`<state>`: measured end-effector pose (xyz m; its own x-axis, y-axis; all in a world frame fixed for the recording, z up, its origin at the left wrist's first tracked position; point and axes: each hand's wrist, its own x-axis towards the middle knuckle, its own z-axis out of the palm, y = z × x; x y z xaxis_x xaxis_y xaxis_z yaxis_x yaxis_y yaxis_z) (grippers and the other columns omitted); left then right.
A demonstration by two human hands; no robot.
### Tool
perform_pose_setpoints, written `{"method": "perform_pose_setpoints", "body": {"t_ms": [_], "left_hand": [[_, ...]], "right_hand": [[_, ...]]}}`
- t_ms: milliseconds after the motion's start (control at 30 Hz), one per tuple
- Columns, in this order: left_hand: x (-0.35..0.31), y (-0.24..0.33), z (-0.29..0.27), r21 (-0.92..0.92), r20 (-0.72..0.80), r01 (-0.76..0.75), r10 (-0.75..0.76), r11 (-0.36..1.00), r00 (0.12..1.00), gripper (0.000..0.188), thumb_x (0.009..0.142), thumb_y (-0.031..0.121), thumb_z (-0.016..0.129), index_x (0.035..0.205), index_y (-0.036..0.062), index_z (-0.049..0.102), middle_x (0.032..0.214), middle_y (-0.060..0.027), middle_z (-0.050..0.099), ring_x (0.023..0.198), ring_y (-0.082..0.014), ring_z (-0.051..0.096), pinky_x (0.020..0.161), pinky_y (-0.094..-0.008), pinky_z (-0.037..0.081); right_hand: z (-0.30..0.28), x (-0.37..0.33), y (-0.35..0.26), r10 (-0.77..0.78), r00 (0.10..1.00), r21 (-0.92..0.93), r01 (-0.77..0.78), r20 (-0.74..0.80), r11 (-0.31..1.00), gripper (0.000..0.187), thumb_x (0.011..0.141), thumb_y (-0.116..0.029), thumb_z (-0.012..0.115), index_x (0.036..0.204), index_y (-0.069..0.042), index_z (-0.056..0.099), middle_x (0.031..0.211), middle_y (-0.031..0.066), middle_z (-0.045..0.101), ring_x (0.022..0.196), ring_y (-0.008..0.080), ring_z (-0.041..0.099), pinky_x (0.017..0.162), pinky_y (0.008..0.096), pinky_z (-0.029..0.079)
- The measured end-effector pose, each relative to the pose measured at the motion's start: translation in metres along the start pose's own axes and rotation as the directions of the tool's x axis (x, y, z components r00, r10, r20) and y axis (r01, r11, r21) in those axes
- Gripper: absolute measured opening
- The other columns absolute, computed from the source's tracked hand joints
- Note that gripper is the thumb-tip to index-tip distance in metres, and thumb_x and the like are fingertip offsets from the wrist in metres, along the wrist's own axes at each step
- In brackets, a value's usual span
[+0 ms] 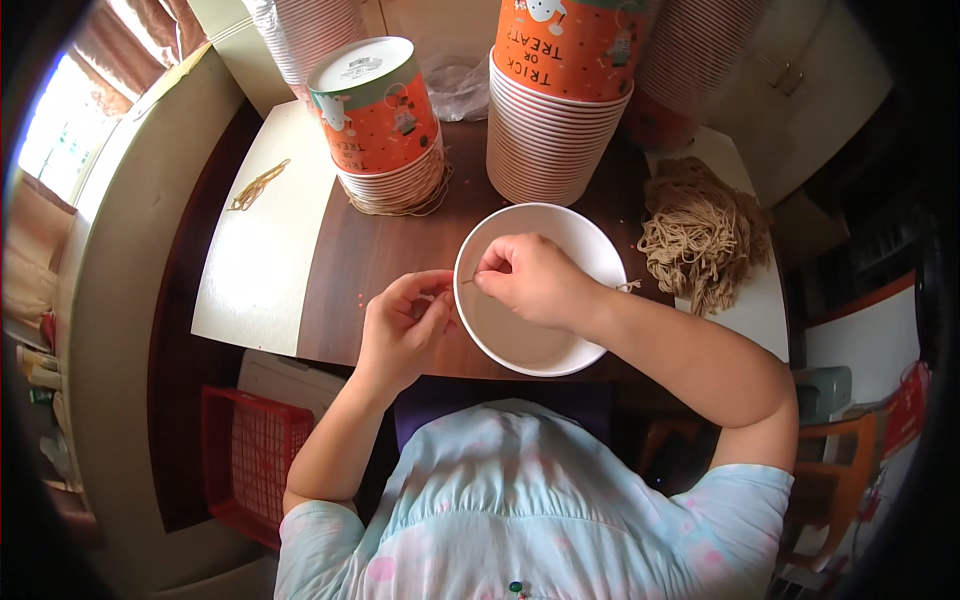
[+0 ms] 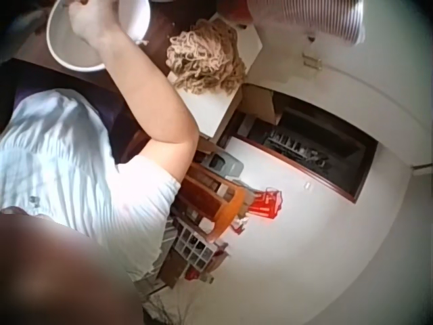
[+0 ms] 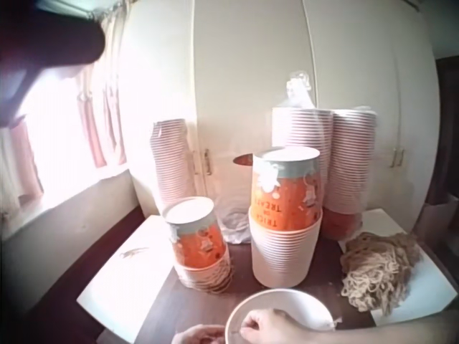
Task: Attaching rubber bands to paper cups for packaging or assembly.
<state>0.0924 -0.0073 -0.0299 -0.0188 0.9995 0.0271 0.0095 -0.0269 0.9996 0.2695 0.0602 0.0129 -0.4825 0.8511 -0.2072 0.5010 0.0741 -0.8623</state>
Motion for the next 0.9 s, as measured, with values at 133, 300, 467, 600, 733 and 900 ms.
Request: {"method": "perform_pose_setpoints", "body": {"t_ms": [133, 300, 467, 600, 733, 900], "left_hand": [[0.001, -0.002, 0.0, 0.038, 0.005, -0.045, 0.045, 0.998, 0.999, 0.019, 0.09, 0.003, 0.059, 0.107, -0.0055, 0.061, 0.085, -0.0047, 0.066, 0.073, -0.0081, 0.062, 0.064, -0.0212, 0.051], [0.003, 0.003, 0.001, 0.277, 0.026, -0.211, 0.212, 0.937, 0.977, 0.012, 0.085, -0.001, 0.062, 0.096, -0.0033, 0.065, 0.079, -0.0094, 0.065, 0.073, -0.014, 0.065, 0.064, -0.0247, 0.051], [0.001, 0.012, 0.004, 0.473, 0.034, -0.23, 0.243, 0.851, 0.969, 0.009, 0.081, 0.001, 0.064, 0.088, -0.0035, 0.064, 0.079, -0.0147, 0.063, 0.068, -0.0188, 0.064, 0.061, -0.028, 0.05], [-0.007, 0.005, -0.01, -0.06, 0.123, 0.148, -0.14, 0.987, 0.982, 0.009, 0.086, 0.005, 0.057, 0.086, -0.0029, 0.06, 0.077, -0.0023, 0.061, 0.069, -0.0087, 0.056, 0.063, -0.0223, 0.045], [-0.022, 0.017, -0.027, -0.23, 0.277, 0.278, -0.211, 0.933, 0.937, 0.006, 0.087, 0.005, 0.055, 0.085, -0.0002, 0.058, 0.076, 0.0018, 0.056, 0.068, -0.0041, 0.05, 0.062, -0.0195, 0.042], [-0.036, 0.025, -0.032, 0.013, 0.319, -0.155, 0.143, 0.988, 0.937, 0.002, 0.083, 0.001, 0.056, 0.082, -0.0007, 0.057, 0.085, -0.0008, 0.055, 0.077, -0.0068, 0.051, 0.064, -0.0201, 0.039]], "right_hand": [[0.002, 0.001, -0.002, 0.001, 1.0, -0.001, -0.001, 0.011, 1.0, 0.013, 0.085, -0.013, 0.061, 0.083, 0.0, 0.063, 0.078, 0.0054, 0.065, 0.073, 0.0116, 0.059, 0.066, 0.0287, 0.048], [0.003, -0.001, -0.007, -0.041, 0.998, -0.016, 0.041, 0.039, 0.999, 0.014, 0.085, -0.013, 0.061, 0.085, 0.001, 0.063, 0.078, 0.0075, 0.066, 0.073, 0.0137, 0.061, 0.068, 0.0303, 0.049], [-0.002, -0.01, -0.012, -0.087, 0.993, -0.066, 0.093, 0.085, 0.993, 0.025, 0.084, -0.021, 0.065, 0.096, 0.002, 0.063, 0.084, 0.0108, 0.066, 0.077, 0.0188, 0.063, 0.071, 0.0329, 0.05], [-0.009, -0.054, -0.038, -0.167, 0.965, -0.434, 0.241, 0.203, 0.868, 0.074, 0.072, -0.045, 0.075, 0.124, 0.0, 0.047, 0.095, 0.019, 0.063, 0.083, 0.0334, 0.063, 0.076, 0.0393, 0.05], [-0.013, -0.074, -0.036, -0.164, 0.965, -0.65, 0.26, 0.206, 0.714, 0.06, 0.068, -0.034, 0.078, 0.113, -0.001, 0.053, 0.091, 0.0178, 0.063, 0.083, 0.0361, 0.063, 0.072, 0.0417, 0.051], [-0.026, -0.074, -0.022, -0.349, 0.92, -0.697, 0.367, 0.176, 0.616, 0.027, 0.069, -0.017, 0.075, 0.085, -0.004, 0.057, 0.08, 0.0116, 0.059, 0.075, 0.0322, 0.062, 0.066, 0.042, 0.05]]}}
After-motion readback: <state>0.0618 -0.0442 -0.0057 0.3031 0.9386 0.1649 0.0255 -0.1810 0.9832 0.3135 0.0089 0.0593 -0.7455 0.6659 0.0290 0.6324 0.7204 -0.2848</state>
